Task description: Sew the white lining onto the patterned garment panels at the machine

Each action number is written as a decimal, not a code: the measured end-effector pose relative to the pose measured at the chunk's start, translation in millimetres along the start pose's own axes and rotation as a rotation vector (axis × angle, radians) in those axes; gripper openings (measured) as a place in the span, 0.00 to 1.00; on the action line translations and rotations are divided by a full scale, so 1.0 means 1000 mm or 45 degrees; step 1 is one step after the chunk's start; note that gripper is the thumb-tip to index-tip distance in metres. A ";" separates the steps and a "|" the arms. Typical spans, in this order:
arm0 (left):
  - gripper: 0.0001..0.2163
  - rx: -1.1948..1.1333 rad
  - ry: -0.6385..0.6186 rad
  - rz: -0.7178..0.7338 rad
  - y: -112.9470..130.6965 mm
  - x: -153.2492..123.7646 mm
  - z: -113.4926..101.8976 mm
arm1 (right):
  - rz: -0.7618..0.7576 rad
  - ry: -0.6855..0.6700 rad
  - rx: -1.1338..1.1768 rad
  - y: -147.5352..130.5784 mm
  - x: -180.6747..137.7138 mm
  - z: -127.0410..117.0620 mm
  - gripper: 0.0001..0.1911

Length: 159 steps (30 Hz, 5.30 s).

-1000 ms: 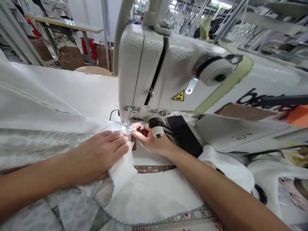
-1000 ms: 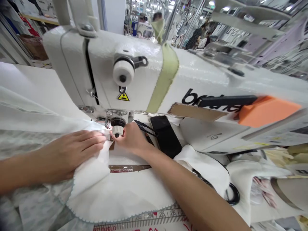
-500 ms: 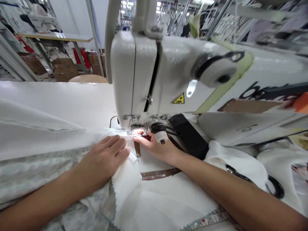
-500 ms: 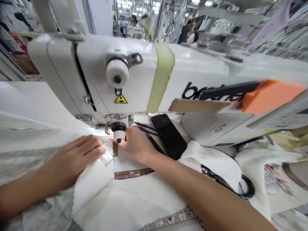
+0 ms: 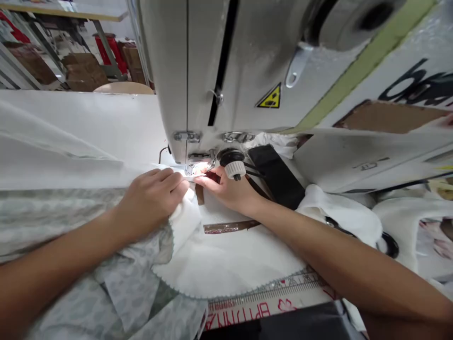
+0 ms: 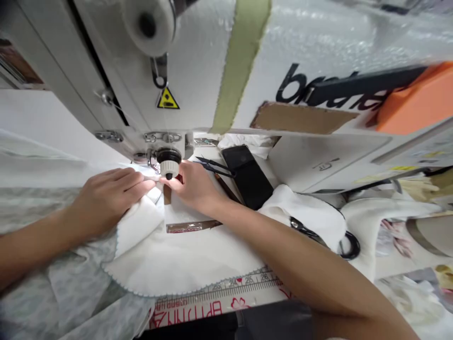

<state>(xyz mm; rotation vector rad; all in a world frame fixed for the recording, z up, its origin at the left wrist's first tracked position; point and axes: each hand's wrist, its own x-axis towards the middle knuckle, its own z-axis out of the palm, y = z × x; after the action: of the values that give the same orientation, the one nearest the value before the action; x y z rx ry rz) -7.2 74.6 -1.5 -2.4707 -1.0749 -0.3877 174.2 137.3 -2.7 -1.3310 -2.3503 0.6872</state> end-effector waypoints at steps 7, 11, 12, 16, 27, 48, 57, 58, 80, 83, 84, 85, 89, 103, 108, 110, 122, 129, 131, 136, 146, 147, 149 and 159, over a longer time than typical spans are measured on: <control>0.14 0.072 -0.049 0.035 0.006 0.001 0.003 | 0.001 0.074 0.113 0.001 -0.002 0.006 0.15; 0.13 0.112 -0.034 0.025 0.010 0.000 0.003 | 0.028 0.163 0.148 -0.001 -0.007 0.009 0.16; 0.12 0.113 -0.032 0.029 0.010 0.000 0.003 | 0.017 0.187 0.131 -0.001 -0.009 0.010 0.15; 0.09 0.115 -0.005 0.017 0.011 0.001 0.003 | -0.183 0.294 -0.013 0.001 -0.016 0.013 0.12; 0.09 0.048 -0.018 -0.039 0.012 -0.001 -0.002 | -0.176 0.276 -0.122 0.008 -0.011 0.015 0.13; 0.11 -0.089 -0.013 -0.166 0.018 -0.007 0.006 | -0.888 0.108 -0.830 0.000 -0.030 -0.001 0.07; 0.11 0.006 -0.160 -0.231 0.015 -0.006 0.007 | -0.853 0.119 -0.939 0.004 -0.025 0.004 0.10; 0.11 0.026 -0.172 -0.229 0.015 -0.006 0.006 | -0.846 0.113 -0.921 0.004 -0.024 0.005 0.10; 0.13 -0.578 0.103 0.228 0.003 -0.015 -0.006 | -0.404 0.149 -0.264 0.009 -0.007 0.008 0.12; 0.12 -0.703 0.151 0.132 0.004 -0.015 -0.003 | -0.360 0.148 -0.237 0.008 -0.004 0.008 0.13; 0.12 -0.726 0.162 0.124 0.004 -0.014 -0.002 | -0.352 0.144 -0.236 0.008 -0.004 0.008 0.13; 0.12 -0.738 0.160 0.135 0.004 -0.015 -0.001 | -0.347 0.138 -0.237 0.008 -0.004 0.008 0.13; 0.13 -0.726 0.103 0.263 -0.001 -0.018 0.000 | -0.364 0.119 -0.271 0.005 -0.009 0.007 0.13; 0.15 -0.435 0.086 0.391 -0.011 -0.018 -0.009 | -0.612 0.206 -0.655 0.000 -0.021 0.014 0.09; 0.16 -0.603 -0.023 0.394 -0.016 -0.018 -0.017 | -0.498 0.289 -0.410 0.002 -0.016 0.015 0.12; 0.16 -0.615 -0.036 0.400 -0.018 -0.018 -0.019 | -0.480 0.308 -0.379 0.002 -0.016 0.016 0.13; 0.13 -0.514 0.138 0.351 -0.011 -0.013 -0.002 | -0.771 0.066 -0.859 -0.004 -0.027 0.001 0.12; 0.14 -0.586 0.062 0.312 -0.009 -0.019 -0.007 | -0.632 0.014 -0.586 -0.019 -0.055 -0.026 0.12; 0.12 -0.676 0.061 0.234 -0.009 -0.021 -0.011 | -0.536 -0.052 -0.472 -0.019 -0.071 -0.026 0.13; 0.12 -0.669 0.013 -0.074 -0.011 -0.033 -0.022 | -0.491 0.001 -0.487 -0.026 -0.096 -0.019 0.04; 0.35 -0.357 -0.722 -0.414 -0.007 -0.089 -0.075 | -0.836 0.213 0.127 -0.088 -0.180 0.062 0.08; 0.38 -0.339 -0.806 -0.417 -0.005 -0.088 -0.078 | -0.851 0.337 0.062 -0.093 -0.180 0.076 0.08; 0.40 -0.312 -0.917 -0.417 -0.003 -0.082 -0.082 | -0.864 0.398 -0.034 -0.103 -0.175 0.098 0.11; 0.44 -0.215 -0.979 -0.343 -0.002 -0.062 -0.075 | -1.070 0.167 -0.163 -0.099 -0.163 0.084 0.16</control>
<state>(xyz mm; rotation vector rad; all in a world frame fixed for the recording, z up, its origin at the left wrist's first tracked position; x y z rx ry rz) -55.9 0.9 39.3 -2.6866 -1.7329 0.4700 142.7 -67.7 -26.1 -0.3097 -2.5428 0.1807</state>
